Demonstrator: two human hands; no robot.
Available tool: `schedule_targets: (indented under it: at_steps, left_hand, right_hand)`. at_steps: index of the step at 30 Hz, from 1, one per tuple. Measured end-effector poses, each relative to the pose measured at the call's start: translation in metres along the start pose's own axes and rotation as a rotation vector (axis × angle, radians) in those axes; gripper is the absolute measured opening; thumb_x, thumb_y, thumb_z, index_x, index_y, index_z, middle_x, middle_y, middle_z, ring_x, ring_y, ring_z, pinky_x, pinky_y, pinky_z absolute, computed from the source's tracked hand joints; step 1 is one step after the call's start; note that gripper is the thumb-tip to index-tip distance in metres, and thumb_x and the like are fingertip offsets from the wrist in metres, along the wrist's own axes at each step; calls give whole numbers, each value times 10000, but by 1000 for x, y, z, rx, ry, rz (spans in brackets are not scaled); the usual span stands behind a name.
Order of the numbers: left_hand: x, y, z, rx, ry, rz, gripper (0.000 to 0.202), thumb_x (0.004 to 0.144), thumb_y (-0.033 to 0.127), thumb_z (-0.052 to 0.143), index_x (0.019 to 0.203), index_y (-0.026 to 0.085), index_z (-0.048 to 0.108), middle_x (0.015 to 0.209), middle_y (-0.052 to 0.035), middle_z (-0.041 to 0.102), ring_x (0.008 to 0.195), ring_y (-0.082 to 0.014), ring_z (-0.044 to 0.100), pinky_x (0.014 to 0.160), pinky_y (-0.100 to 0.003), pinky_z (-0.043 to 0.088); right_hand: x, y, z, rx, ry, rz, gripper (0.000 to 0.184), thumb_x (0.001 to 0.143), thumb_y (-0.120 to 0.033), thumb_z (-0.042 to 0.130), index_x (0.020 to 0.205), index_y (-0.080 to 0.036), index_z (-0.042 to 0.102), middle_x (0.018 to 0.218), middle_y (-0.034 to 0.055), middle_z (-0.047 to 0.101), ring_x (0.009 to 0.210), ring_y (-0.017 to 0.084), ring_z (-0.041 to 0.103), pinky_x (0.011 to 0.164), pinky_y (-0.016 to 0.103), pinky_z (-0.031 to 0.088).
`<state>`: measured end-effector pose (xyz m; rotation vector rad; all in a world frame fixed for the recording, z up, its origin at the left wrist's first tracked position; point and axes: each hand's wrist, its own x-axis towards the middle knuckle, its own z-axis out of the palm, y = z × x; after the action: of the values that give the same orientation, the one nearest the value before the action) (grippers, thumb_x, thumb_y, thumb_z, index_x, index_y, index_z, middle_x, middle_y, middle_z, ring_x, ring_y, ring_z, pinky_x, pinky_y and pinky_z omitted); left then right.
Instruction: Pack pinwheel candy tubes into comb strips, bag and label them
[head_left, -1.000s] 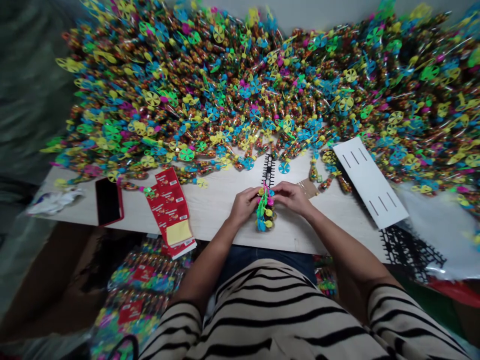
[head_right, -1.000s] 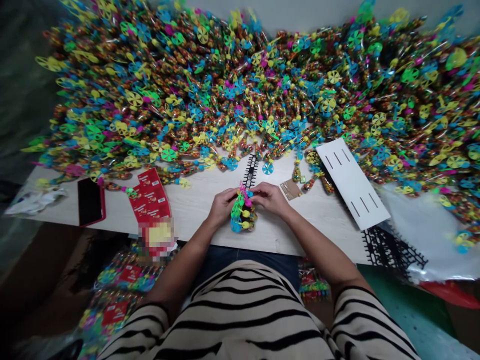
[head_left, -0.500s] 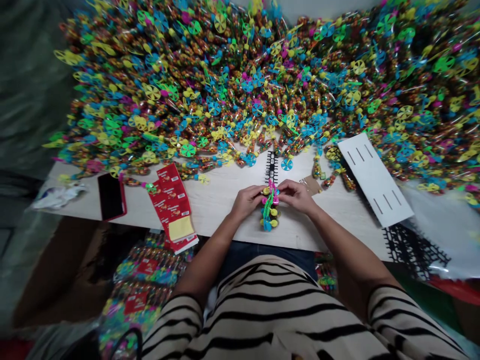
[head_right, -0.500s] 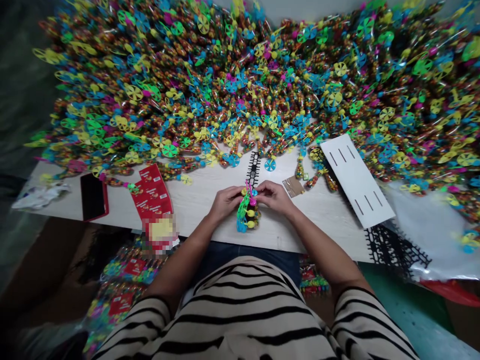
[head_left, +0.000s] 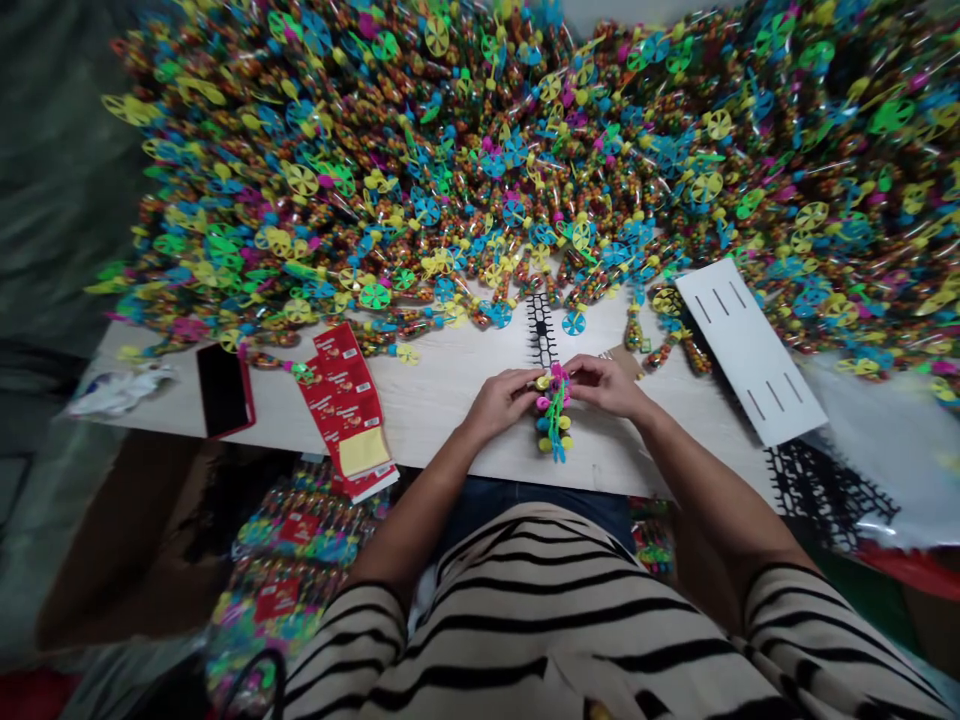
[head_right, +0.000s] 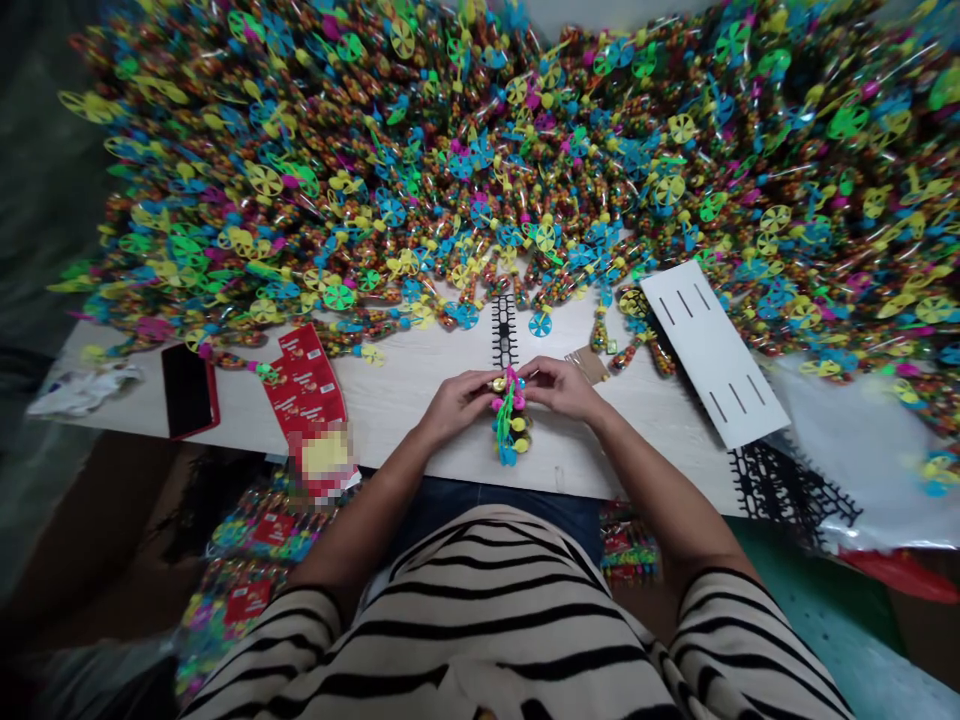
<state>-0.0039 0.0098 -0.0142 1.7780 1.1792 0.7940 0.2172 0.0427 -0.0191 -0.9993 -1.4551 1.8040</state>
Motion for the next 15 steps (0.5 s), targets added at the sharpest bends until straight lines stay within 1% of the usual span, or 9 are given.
schedule_targets:
  at_steps: [2,4,6,7,9,11,12,13,15]
  left_hand:
    - [2,2,2,-17,9,-8,365,837,178,589,1196,196,652,1125,-95,690,948,-194,641,876,-344,513]
    - [1,2,2,-39,12,-33,390,836,189,590,1224,194,628,1102,-91,687,854,-170,640,809,-318,528]
    - [-4,2,3,-57,63,-81,429,845,218,583,1272,178,582,1110,-102,672,811,-158,634,759,-299,534]
    - [-9,2,5,-64,113,-110,446,857,244,573,1296,170,554,1150,-116,653,856,-167,638,777,-305,536]
    - [-23,3,12,-86,194,-152,485,900,315,522,1361,172,480,1324,-145,559,1100,-213,598,929,-351,504]
    - [-37,6,26,-137,183,-154,545,944,399,435,1445,198,365,1514,-135,363,1367,-240,395,1121,-399,355]
    - [-42,8,34,-170,148,-142,581,956,437,390,1483,213,293,1571,-115,257,1439,-238,270,1180,-408,259]
    - [-47,10,43,-202,117,-127,615,962,471,350,1510,223,222,1601,-96,166,1474,-233,163,1210,-410,174]
    - [-51,14,58,-251,113,-116,664,962,521,284,1535,233,110,1619,-68,46,1489,-225,22,1226,-414,65]
  right_hand:
    - [-2,2,-3,59,15,5,485,635,-531,839,917,-181,656,864,50,689,769,194,668,726,319,570]
    - [-6,5,-9,103,23,20,504,637,-516,846,968,-191,649,882,51,692,790,199,674,754,330,576]
    - [-13,9,-14,106,28,39,546,647,-499,848,1050,-199,633,934,60,690,819,204,677,778,342,578]
    - [-18,11,-15,91,45,38,565,664,-501,838,1093,-204,620,988,72,683,858,211,675,802,353,575]
    - [-29,16,-10,47,130,2,597,732,-545,776,1196,-225,578,1185,105,619,1024,238,639,897,388,547]
    - [-40,23,5,14,233,-60,654,819,-633,640,1334,-263,479,1410,111,454,1236,261,513,1016,424,474]
    - [-45,26,17,0,266,-85,691,851,-675,559,1398,-280,409,1484,100,361,1316,264,429,1069,437,423]
    - [-48,29,30,-16,282,-102,726,871,-711,478,1447,-289,341,1524,85,294,1368,262,353,1110,446,373]
    - [-49,36,56,-69,288,-106,768,891,-748,344,1496,-284,250,1532,71,279,1412,251,265,1156,451,300]
